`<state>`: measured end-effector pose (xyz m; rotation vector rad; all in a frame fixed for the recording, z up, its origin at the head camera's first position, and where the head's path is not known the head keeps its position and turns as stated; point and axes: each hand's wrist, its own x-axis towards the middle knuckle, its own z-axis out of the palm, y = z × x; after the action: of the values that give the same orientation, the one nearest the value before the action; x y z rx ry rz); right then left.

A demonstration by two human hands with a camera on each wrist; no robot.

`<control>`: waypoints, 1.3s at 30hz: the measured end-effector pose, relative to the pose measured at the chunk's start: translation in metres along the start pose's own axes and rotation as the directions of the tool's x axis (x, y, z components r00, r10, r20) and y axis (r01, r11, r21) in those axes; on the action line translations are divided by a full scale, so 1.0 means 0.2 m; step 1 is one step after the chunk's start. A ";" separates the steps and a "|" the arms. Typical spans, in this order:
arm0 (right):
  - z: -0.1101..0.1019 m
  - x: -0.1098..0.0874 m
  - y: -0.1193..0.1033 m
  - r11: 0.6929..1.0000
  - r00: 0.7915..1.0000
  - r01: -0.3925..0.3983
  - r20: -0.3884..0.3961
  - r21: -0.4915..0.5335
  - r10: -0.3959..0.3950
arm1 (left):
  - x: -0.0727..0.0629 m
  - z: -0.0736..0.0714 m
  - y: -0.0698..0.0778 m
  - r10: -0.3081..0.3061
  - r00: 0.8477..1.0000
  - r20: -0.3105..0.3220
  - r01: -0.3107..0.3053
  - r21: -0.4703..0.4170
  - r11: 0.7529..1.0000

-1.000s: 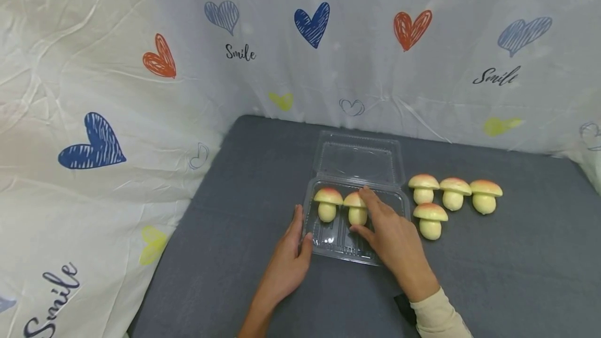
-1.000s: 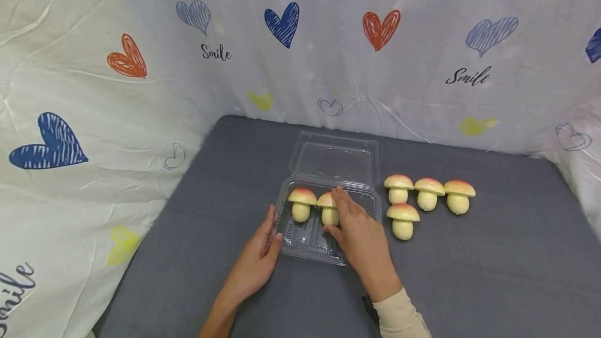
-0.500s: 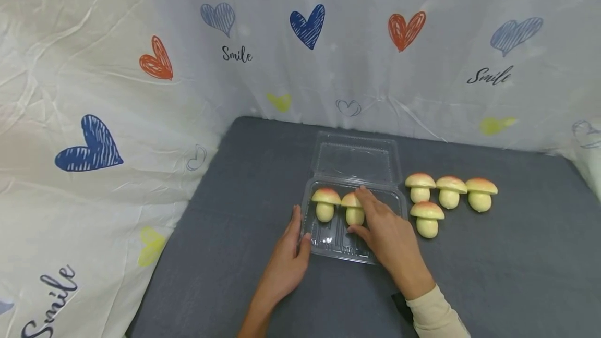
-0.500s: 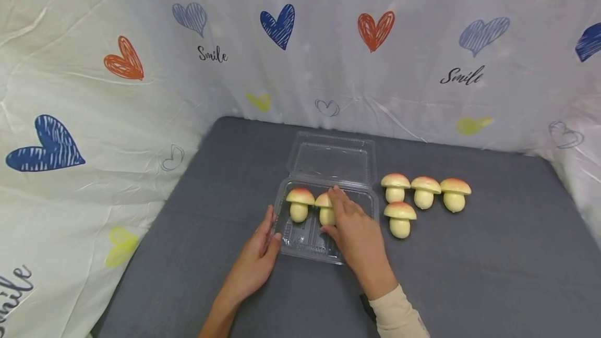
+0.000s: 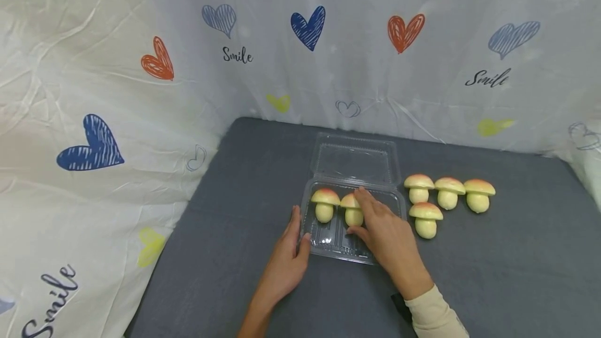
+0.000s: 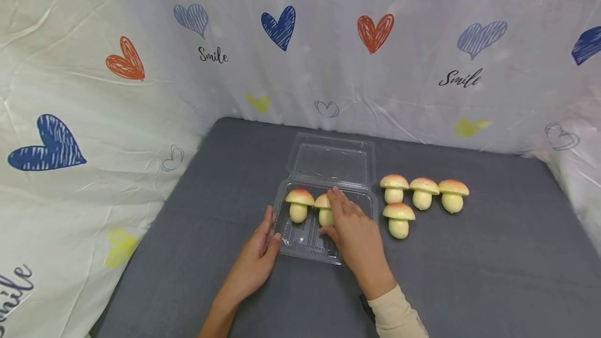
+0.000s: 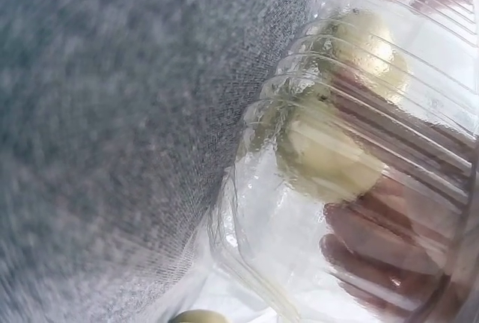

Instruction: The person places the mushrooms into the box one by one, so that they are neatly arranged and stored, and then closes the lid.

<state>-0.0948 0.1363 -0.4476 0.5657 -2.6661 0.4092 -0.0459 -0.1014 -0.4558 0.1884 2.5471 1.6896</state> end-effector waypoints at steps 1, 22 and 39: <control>0.00 0.00 0.00 1.000 1.000 0.001 0.000 -0.001 -0.001 | 0.00 0.00 0.00 -0.001 1.000 0.001 0.001 0.002 1.000; -0.08 0.00 0.00 1.000 1.000 -0.006 0.007 0.011 0.006 | 0.00 -0.01 0.01 0.000 1.000 0.001 0.000 -0.016 1.000; -0.31 -0.09 0.19 0.982 0.986 -0.166 -0.019 0.089 0.168 | 0.00 -0.01 0.01 -0.001 1.000 0.007 0.001 -0.016 1.000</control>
<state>-0.0769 0.1971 -0.4090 0.3596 -2.6902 0.5793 -0.0457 -0.1021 -0.4543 0.1914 2.5273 1.7051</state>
